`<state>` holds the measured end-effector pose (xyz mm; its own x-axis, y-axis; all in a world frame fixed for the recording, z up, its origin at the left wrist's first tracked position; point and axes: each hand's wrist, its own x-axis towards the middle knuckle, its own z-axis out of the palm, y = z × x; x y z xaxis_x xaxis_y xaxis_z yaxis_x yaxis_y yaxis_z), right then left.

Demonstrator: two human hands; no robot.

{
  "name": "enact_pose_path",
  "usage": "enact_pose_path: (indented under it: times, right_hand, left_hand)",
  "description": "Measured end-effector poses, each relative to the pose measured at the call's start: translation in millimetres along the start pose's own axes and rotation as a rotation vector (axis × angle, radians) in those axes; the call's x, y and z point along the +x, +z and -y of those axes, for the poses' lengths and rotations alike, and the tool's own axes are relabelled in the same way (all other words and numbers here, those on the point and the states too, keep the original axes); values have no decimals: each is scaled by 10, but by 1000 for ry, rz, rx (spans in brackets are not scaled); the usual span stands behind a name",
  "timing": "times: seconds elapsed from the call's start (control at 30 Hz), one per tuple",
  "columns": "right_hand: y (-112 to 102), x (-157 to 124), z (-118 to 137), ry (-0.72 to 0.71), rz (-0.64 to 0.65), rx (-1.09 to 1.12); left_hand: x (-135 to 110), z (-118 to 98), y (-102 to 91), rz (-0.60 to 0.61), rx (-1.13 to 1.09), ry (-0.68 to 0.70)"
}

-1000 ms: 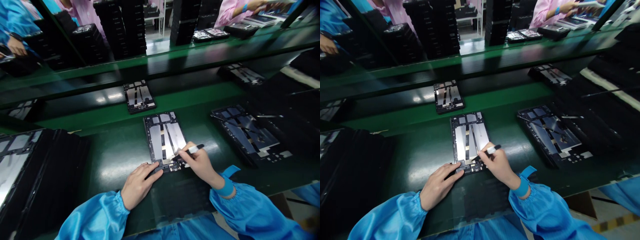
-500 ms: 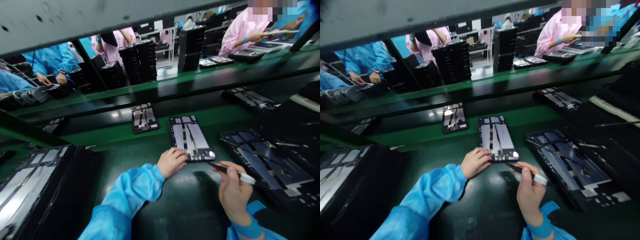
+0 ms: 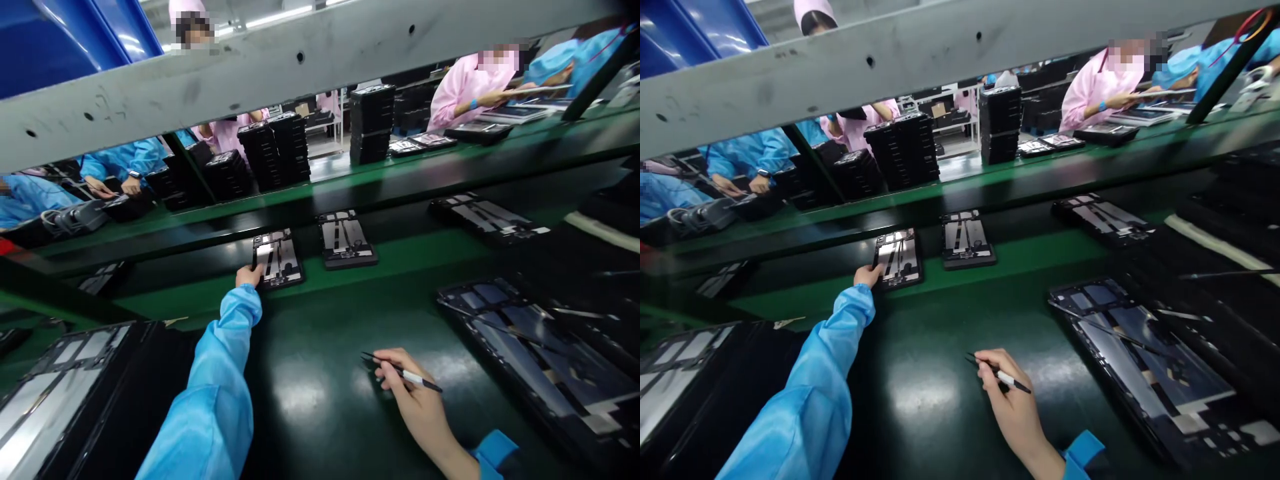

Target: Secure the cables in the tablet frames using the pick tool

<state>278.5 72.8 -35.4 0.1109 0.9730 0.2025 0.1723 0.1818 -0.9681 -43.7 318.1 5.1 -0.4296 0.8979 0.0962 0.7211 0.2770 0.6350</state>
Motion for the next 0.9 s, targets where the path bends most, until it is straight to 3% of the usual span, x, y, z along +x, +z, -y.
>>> enact_pose_path:
  times: [0.13,0.23,0.3,0.4,0.53,0.63,0.77,0.9]
  right_hand:
    - [0,12,-45,88,-29,34]
    - [-20,43,-53,104,-85,55]
    - [-33,61,-39,89,-116,73]
    - [-32,74,-11,59,-140,98]
    - [-17,97,6,61,-110,85]
    - [-69,99,28,130,-55,32]
    - [-235,-36,93,161,51,-115]
    - [-322,-222,123,156,175,-175]
  left_hand:
    - [27,53,-58,19,-179,-142]
    - [-197,4,-138,10,-351,-181]
    - [-505,54,-271,35,-453,-194]
    - [-1197,253,-475,118,-565,-208]
    - [-2175,485,-489,269,-661,-227]
    - [-2570,548,-407,350,-660,-59]
    - [-2660,634,-534,361,-332,296]
    - [-2806,685,-736,584,-131,530]
